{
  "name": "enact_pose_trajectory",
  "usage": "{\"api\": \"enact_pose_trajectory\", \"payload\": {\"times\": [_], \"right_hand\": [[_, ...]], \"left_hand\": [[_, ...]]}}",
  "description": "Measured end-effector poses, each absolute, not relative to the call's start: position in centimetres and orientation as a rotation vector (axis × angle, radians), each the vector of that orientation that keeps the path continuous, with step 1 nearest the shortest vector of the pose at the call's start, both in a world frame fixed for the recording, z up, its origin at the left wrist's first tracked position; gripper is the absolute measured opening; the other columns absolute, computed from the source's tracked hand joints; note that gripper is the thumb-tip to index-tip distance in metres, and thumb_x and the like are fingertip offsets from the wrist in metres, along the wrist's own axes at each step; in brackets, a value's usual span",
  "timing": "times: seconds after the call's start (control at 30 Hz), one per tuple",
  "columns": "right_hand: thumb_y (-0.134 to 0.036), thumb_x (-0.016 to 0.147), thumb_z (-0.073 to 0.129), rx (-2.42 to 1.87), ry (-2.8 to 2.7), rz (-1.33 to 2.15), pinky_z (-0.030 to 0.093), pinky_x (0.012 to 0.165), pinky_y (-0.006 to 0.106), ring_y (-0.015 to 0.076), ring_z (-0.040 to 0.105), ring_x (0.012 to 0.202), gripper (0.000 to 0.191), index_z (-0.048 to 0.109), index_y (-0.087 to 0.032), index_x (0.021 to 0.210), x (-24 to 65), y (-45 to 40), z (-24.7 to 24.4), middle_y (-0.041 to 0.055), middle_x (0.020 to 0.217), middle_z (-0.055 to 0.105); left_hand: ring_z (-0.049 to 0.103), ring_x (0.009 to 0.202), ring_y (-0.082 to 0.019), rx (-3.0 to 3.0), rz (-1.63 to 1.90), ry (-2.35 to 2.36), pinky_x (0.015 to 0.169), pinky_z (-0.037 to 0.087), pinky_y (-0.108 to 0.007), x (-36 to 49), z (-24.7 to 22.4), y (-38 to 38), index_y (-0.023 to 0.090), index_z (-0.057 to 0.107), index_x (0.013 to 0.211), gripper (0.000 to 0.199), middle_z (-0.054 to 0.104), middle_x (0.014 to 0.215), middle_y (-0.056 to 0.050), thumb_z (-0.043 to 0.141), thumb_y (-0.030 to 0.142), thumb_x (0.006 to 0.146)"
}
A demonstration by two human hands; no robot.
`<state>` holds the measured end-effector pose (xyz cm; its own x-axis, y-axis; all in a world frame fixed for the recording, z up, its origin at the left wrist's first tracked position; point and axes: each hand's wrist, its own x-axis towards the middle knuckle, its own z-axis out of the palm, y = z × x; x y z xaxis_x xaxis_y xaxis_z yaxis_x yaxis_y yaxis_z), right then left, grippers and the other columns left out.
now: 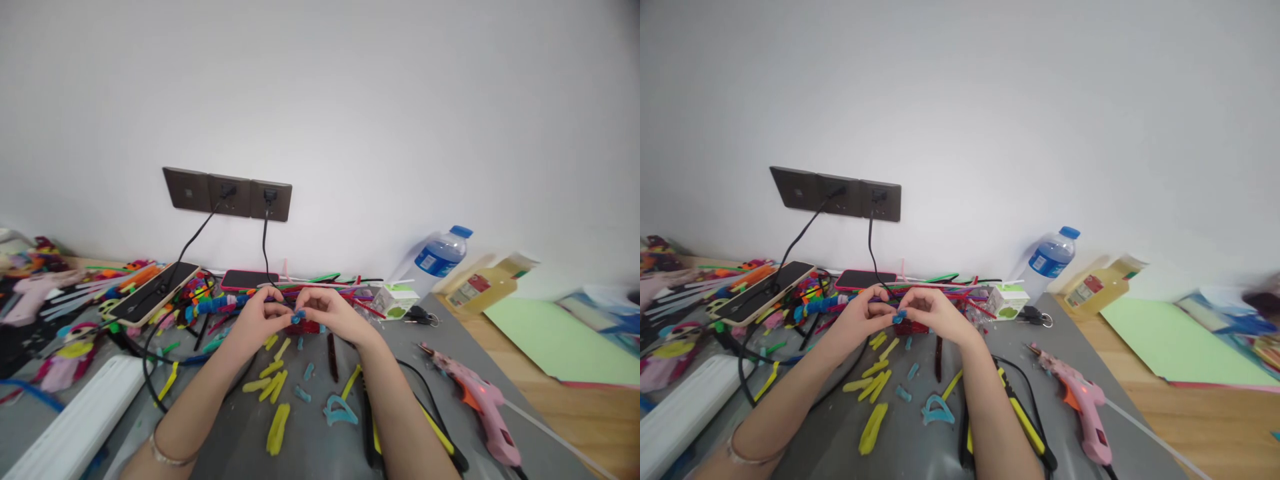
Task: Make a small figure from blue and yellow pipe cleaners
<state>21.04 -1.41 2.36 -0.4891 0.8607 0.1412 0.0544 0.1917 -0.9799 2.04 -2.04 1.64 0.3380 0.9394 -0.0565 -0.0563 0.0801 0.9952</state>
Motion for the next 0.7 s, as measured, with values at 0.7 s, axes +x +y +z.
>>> {"api": "enact_pose_trajectory", "payload": {"times": [0.7], "right_hand": [[-0.039,0.084,0.07,-0.673,-1.644,1.248,0.04,0.068,0.028,0.0151,0.051,0.074,0.025,0.06,-0.018,0.076,21.2,-1.4,2.5,0.0029,0.081,0.057]], "left_hand": [[0.053,0.061,-0.013,1.727,1.215,1.038,0.055,0.037,-0.024,3.0,0.6,-2.4,0.017,0.065,0.071,0.007,0.061,0.069,0.0,0.063,0.022,0.076]]}}
